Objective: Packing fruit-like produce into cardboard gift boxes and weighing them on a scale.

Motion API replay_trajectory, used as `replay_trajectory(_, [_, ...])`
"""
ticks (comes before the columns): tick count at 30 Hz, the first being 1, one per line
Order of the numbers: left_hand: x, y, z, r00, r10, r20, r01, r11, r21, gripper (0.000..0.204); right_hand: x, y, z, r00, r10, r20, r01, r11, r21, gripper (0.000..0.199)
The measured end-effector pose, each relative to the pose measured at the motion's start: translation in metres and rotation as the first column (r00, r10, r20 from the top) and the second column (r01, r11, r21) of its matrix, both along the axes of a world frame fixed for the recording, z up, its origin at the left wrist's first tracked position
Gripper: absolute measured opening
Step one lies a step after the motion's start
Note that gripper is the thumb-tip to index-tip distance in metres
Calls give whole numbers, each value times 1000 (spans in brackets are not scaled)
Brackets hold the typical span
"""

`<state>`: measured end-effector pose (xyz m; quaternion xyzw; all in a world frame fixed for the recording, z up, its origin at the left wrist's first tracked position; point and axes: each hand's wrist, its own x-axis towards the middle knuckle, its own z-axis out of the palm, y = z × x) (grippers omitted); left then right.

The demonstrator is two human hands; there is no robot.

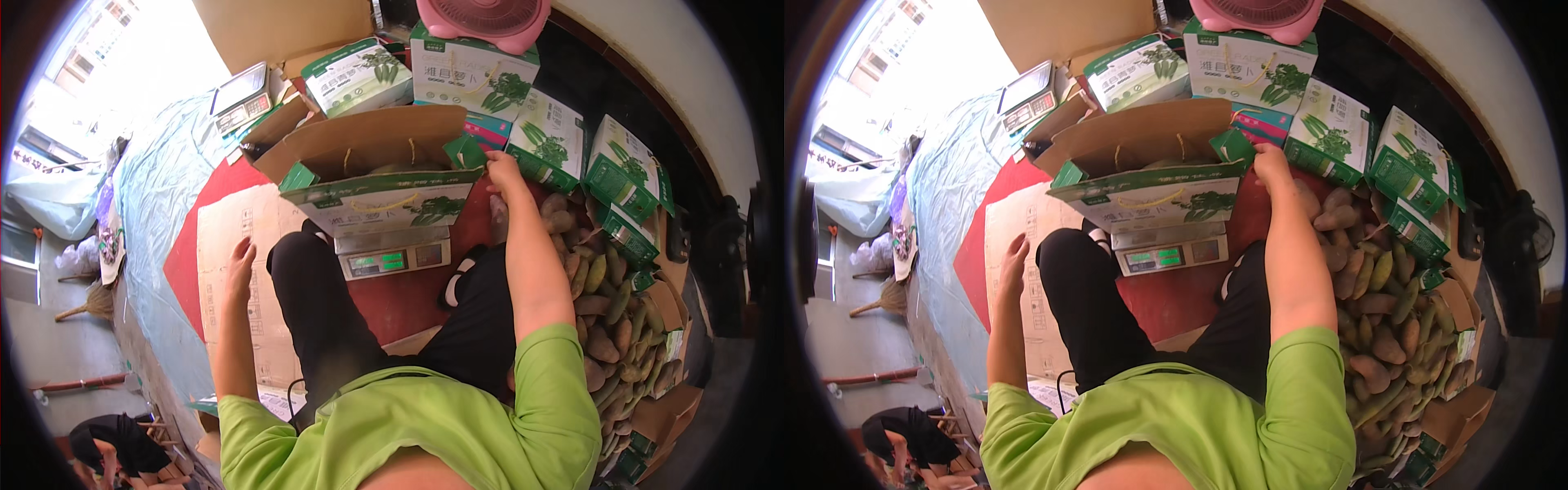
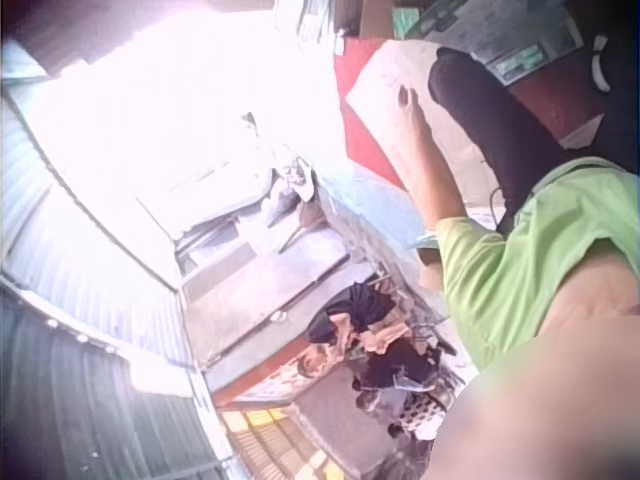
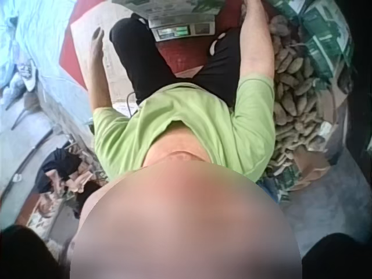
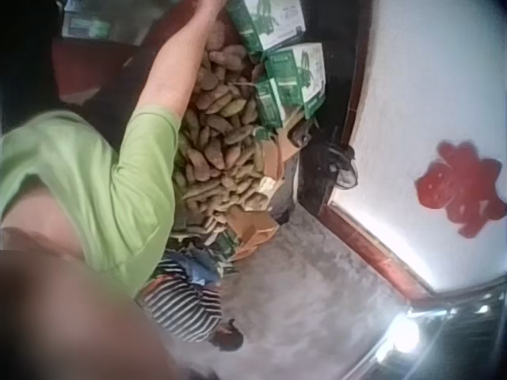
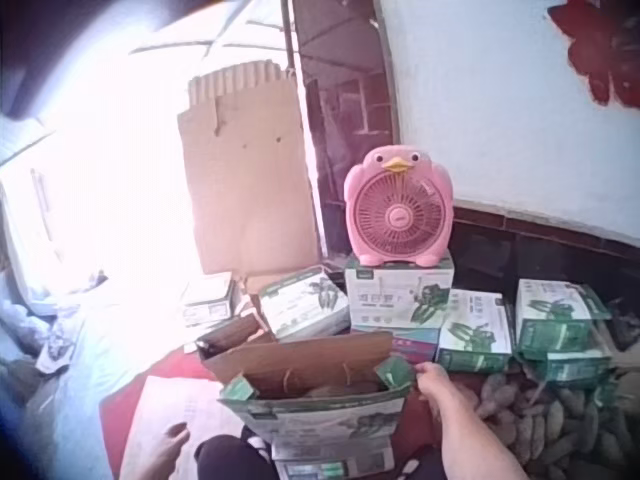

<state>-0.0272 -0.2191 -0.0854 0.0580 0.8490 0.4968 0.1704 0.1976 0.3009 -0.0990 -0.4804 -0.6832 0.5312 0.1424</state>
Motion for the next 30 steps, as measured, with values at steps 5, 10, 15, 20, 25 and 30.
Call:
replay_trajectory(5, [-32, 103, 15, 979, -87, 184, 89, 996, -3, 51, -2, 2, -4, 1000, -23, -15, 23, 999, -43, 30])
replay_trajectory(10, [-63, 134, -18, 937, -38, 348, -15, 989, 148, 60, -5, 3, 1, 1000, 16, -18, -19, 976, -219, 31])
replay_trajectory(15, [-67, 133, -39, 892, 27, 451, -189, 929, 319, 55, -4, 13, -15, 996, -52, -78, 24, 946, -323, 31])
replay_trajectory(20, [-69, 132, -51, 828, 79, 555, -365, 828, 426, 47, -12, 19, -28, 988, -117, -99, 75, 934, -350, 29])
replay_trajectory(25, [-74, 127, -50, 749, 150, 645, -461, 818, 344, 46, -30, 12, -16, 936, -226, -270, 111, 917, -382, 27])
replay_trajectory(30, [-71, 97, -33, 716, 146, 683, -491, 801, 343, 50, -57, -10, 18, 892, -105, -440, -30, 957, -289, 29])
